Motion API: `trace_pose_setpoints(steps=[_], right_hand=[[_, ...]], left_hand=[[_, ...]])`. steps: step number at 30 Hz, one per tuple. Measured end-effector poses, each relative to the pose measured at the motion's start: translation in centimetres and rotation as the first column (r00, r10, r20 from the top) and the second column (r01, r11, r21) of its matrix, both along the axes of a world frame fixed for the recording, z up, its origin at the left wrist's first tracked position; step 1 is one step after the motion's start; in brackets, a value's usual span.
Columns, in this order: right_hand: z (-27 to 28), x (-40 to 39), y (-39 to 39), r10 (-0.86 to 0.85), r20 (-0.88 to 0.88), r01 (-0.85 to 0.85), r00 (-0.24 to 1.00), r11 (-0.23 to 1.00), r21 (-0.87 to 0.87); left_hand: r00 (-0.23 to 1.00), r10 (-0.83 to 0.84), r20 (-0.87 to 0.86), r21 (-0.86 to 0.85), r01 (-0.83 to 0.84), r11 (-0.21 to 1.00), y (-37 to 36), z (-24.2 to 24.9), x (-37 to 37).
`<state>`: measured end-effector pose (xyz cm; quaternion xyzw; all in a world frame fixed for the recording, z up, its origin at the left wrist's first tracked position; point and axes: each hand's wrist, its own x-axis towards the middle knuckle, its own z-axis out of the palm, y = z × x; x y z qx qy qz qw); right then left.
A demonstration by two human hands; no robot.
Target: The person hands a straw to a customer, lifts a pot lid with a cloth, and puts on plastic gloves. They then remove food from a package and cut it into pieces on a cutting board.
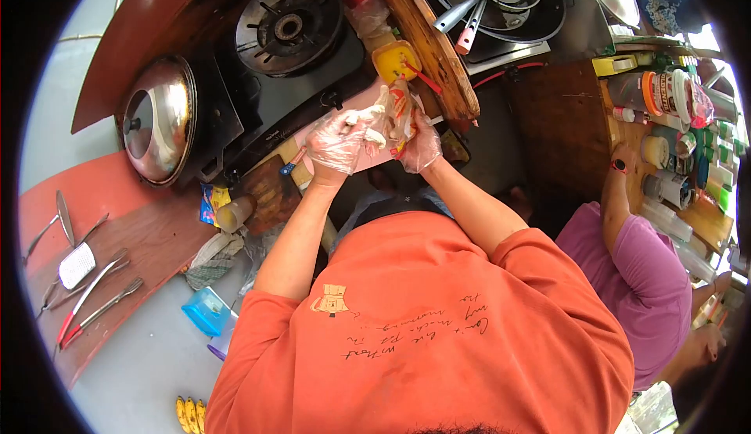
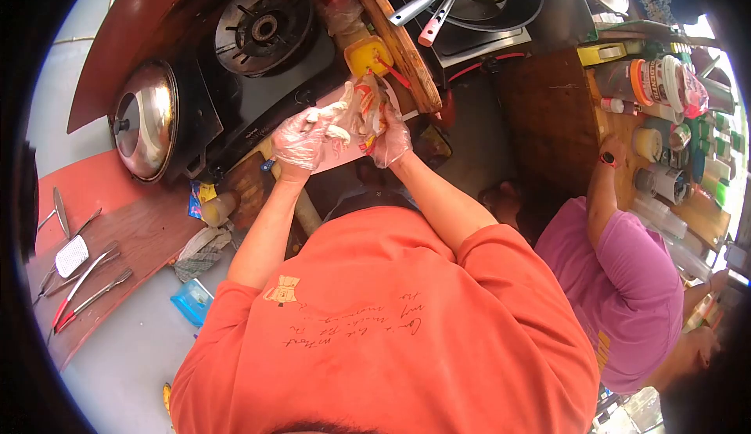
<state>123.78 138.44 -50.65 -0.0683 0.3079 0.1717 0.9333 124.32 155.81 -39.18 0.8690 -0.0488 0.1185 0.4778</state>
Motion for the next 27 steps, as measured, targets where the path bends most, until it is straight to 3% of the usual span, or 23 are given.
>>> trace_pose_setpoints(steps=[2,3,5,6,9,10,12,15,18,21,27], right_hand=[[-0.8,-0.3,-0.3,0.030,0.031,-0.031,0.999,0.999,0.032],[-1.0,-0.3,-0.3,0.028,0.030,-0.029,0.999,0.999,0.033],[-1.5,-0.3,-0.5,0.038,-0.021,-0.038,0.999,0.999,0.021],[-2.0,-0.5,-0.8,0.037,-0.020,-0.037,0.999,0.999,0.021],[-3.4,-1.2,-2.0,0.068,0.028,-0.067,0.997,0.997,-0.033],[-3.5,-1.4,-2.2,0.070,-0.043,-0.074,0.997,0.994,-0.086],[-3.6,-1.9,-2.7,0.057,-0.132,-0.077,0.990,0.985,-0.157],[-4.6,-2.5,-3.7,0.103,-0.105,-0.112,0.989,0.990,-0.087],[-5.3,-2.7,-3.6,0.061,-0.150,-0.090,0.987,0.977,-0.192],[-5.8,-2.9,-3.9,0.100,-0.124,-0.121,0.987,0.976,-0.180],[-5.0,-3.1,-3.8,0.150,-0.065,-0.158,0.987,0.978,-0.133]], left_hand=[[0.989,-0.009,-0.148,-0.172,-0.017,0.985,0.9,-1.0,-0.1],[0.989,-0.010,-0.149,-0.170,-0.016,0.985,1.0,-0.8,-0.2],[0.935,0.085,-0.345,-0.471,-0.250,0.846,1.2,-0.2,-0.5],[0.919,0.106,-0.380,-0.506,-0.302,0.808,1.9,-0.4,-0.5],[0.871,0.200,-0.449,-0.551,-0.446,0.705,4.5,-3.2,-0.9],[0.855,0.199,-0.478,-0.544,-0.466,0.698,5.4,-4.6,-1.2],[0.830,0.205,-0.519,-0.508,-0.492,0.707,6.1,-7.3,-1.5],[0.806,0.151,-0.573,-0.519,-0.500,0.693,5.7,-10.1,-1.3],[0.707,0.076,-0.704,-0.415,-0.495,0.763,5.0,-12.2,0.0],[0.633,0.109,-0.766,-0.370,-0.574,0.731,5.2,-13.2,0.3],[0.742,0.137,-0.656,-0.489,-0.556,0.672,6.6,-13.5,-2.2]])
